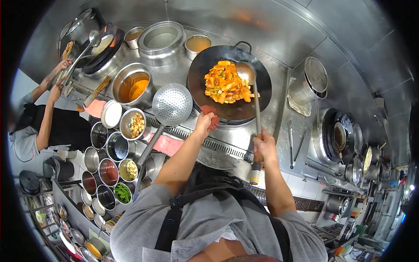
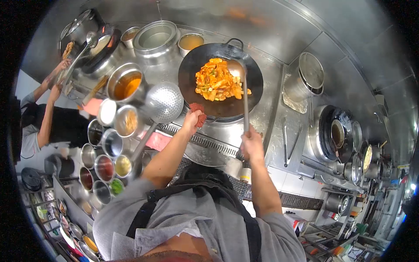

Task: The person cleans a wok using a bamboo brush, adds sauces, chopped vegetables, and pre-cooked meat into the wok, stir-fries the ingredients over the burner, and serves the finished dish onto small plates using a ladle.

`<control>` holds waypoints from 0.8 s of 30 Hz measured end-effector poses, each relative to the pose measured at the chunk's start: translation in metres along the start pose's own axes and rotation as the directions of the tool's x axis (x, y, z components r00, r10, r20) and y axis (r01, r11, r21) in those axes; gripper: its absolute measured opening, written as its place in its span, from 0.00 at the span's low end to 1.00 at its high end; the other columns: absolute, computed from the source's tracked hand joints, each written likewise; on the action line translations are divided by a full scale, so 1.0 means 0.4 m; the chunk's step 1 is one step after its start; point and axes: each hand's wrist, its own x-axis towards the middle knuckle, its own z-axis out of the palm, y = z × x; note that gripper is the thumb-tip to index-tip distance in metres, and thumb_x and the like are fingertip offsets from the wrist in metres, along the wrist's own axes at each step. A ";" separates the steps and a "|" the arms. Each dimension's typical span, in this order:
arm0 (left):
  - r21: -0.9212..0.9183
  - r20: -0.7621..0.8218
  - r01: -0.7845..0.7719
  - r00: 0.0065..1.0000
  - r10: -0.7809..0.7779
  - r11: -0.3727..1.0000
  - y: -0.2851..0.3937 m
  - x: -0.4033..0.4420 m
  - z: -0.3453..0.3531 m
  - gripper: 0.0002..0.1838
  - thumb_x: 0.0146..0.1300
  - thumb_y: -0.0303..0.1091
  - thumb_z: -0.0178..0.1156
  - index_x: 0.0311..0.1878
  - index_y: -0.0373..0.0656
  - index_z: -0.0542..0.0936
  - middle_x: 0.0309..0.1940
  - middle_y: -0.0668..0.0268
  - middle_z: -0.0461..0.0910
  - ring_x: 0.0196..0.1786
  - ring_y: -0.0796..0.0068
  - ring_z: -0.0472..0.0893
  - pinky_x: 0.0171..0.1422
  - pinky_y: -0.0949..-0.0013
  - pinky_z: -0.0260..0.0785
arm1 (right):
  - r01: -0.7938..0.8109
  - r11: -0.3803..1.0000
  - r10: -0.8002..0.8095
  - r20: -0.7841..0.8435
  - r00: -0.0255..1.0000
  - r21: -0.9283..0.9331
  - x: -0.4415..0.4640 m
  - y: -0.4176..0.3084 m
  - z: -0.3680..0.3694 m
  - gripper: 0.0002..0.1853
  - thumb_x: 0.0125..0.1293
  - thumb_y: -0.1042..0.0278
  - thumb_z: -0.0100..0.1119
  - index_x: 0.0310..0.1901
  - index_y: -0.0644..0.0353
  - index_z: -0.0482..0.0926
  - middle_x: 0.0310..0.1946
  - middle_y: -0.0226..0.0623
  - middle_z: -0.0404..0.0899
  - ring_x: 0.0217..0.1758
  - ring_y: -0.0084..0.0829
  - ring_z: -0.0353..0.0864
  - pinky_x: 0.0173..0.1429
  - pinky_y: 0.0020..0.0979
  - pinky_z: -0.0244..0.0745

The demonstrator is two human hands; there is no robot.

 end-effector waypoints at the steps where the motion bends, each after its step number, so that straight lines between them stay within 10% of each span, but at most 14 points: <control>1: 0.005 -0.031 -0.005 1.000 0.005 1.000 0.000 -0.002 0.006 0.11 0.56 0.27 0.53 0.43 0.43 0.70 0.25 0.67 0.72 0.22 0.74 0.74 0.19 0.70 0.61 | 0.004 1.000 -0.003 -0.061 0.998 0.010 0.000 -0.004 -0.015 0.30 0.57 0.77 0.53 0.65 0.68 0.64 0.16 0.31 0.71 0.14 0.23 0.70 0.17 0.28 0.66; 4: 0.016 -0.013 0.009 1.000 -0.009 1.000 0.008 -0.007 0.005 0.11 0.56 0.27 0.53 0.44 0.44 0.70 0.26 0.67 0.72 0.22 0.74 0.74 0.19 0.70 0.61 | 0.311 0.723 -0.485 -0.132 0.864 -0.617 0.131 0.132 -0.066 0.32 0.57 0.73 0.54 0.66 0.60 0.64 0.22 0.38 0.77 0.14 0.25 0.72 0.18 0.32 0.69; 10: 0.041 0.014 0.053 0.998 -0.053 0.998 0.015 -0.006 -0.001 0.11 0.58 0.26 0.51 0.44 0.43 0.68 0.25 0.63 0.74 0.21 0.71 0.74 0.22 0.66 0.65 | -0.012 0.946 0.042 0.086 0.995 -0.324 0.165 -0.118 0.027 0.33 0.55 0.72 0.55 0.66 0.54 0.65 0.30 0.54 0.80 0.32 0.48 0.82 0.38 0.45 0.76; 16: 0.073 -0.037 0.046 0.998 -0.043 0.996 0.018 -0.007 0.007 0.09 0.58 0.26 0.51 0.43 0.43 0.69 0.26 0.62 0.74 0.21 0.70 0.74 0.22 0.66 0.66 | 0.534 0.513 -0.536 0.235 0.811 -0.672 0.062 -0.059 -0.092 0.33 0.54 0.73 0.54 0.65 0.48 0.66 0.30 0.53 0.79 0.35 0.55 0.79 0.40 0.49 0.74; 21: -0.006 -0.058 0.121 0.991 -0.122 0.993 0.041 -0.026 0.035 0.05 0.56 0.24 0.51 0.33 0.48 0.68 0.16 0.69 0.66 0.13 0.75 0.63 0.21 0.67 0.63 | 0.349 0.586 -0.356 0.154 0.922 -0.731 -0.168 -0.057 -0.205 0.34 0.51 0.78 0.58 0.64 0.51 0.69 0.30 0.54 0.79 0.35 0.53 0.80 0.41 0.45 0.74; 24: -0.015 0.014 0.060 0.998 -0.060 0.998 -0.009 0.032 -0.004 0.05 0.55 0.26 0.54 0.36 0.43 0.72 0.23 0.66 0.73 0.19 0.71 0.73 0.22 0.65 0.67 | 0.350 0.620 -0.364 0.137 0.921 -0.703 -0.254 -0.012 -0.233 0.33 0.51 0.80 0.61 0.63 0.56 0.69 0.28 0.52 0.78 0.32 0.52 0.79 0.38 0.44 0.73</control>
